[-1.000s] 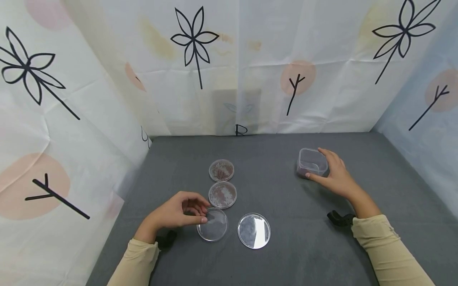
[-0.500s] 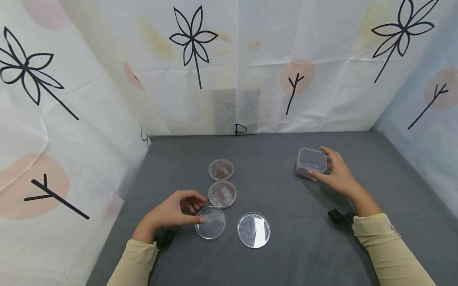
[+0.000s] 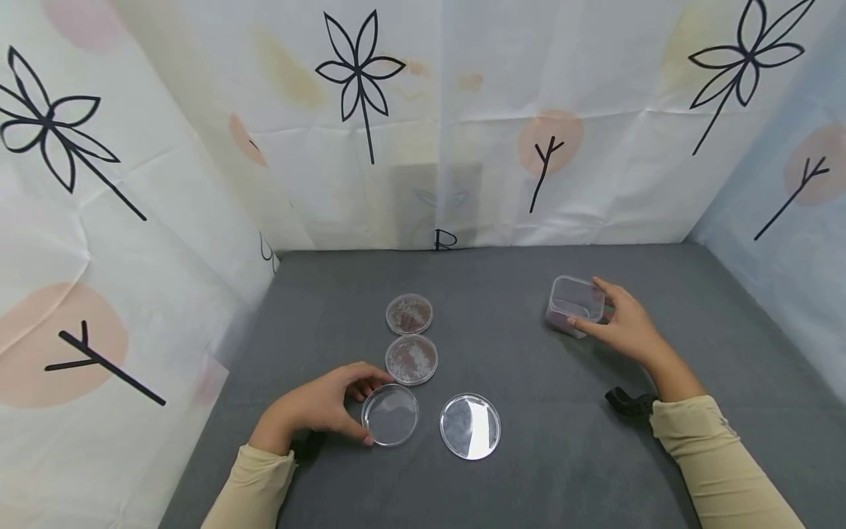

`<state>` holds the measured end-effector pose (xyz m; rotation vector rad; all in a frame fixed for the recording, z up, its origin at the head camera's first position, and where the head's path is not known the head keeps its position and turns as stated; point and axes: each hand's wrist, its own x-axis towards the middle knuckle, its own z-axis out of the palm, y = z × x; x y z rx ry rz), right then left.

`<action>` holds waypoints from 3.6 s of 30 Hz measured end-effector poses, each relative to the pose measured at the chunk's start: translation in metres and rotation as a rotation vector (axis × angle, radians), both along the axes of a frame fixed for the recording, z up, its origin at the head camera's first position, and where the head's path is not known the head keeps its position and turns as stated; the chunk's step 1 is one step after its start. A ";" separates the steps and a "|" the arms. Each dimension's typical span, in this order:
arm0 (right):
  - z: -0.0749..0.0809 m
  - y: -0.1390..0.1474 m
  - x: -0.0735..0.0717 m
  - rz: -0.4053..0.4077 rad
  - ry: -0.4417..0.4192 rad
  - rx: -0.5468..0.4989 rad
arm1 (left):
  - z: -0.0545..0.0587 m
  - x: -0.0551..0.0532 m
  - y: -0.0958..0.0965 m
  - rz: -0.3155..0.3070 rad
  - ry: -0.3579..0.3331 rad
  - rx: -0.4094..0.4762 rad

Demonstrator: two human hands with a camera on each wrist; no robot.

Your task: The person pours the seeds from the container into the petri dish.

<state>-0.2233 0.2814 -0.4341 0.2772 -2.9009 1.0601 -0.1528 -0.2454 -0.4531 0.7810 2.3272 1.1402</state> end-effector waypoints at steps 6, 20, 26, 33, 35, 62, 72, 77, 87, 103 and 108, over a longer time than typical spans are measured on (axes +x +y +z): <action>0.002 -0.007 0.003 -0.007 0.066 -0.027 | 0.000 0.001 0.002 0.017 0.011 -0.018; 0.008 -0.029 0.008 0.035 0.080 -0.090 | 0.002 0.002 0.006 0.044 0.033 -0.012; 0.009 -0.033 0.009 0.046 0.076 -0.088 | 0.003 0.004 0.009 0.035 0.072 -0.002; 0.010 -0.034 0.010 0.048 0.070 -0.089 | 0.003 0.006 0.011 0.039 0.074 0.001; 0.010 -0.035 0.010 0.052 0.070 -0.086 | 0.004 0.007 0.011 0.048 0.079 -0.010; 0.018 -0.109 0.026 0.301 0.321 -0.089 | 0.003 0.006 0.011 0.102 0.078 -0.052; 0.018 -0.153 0.032 0.400 0.430 -0.009 | 0.003 0.006 0.012 0.104 0.083 -0.042; 0.014 -0.170 0.037 0.440 0.478 0.060 | 0.003 0.006 0.012 0.100 0.083 -0.045; 0.011 -0.202 0.047 0.546 0.574 0.117 | 0.000 0.007 0.010 0.099 0.077 -0.039; 0.012 -0.225 0.058 0.639 0.765 0.274 | 0.002 0.007 0.011 0.087 0.064 -0.023; 0.010 -0.228 0.057 0.685 0.788 0.278 | 0.002 0.007 0.011 0.085 0.058 -0.007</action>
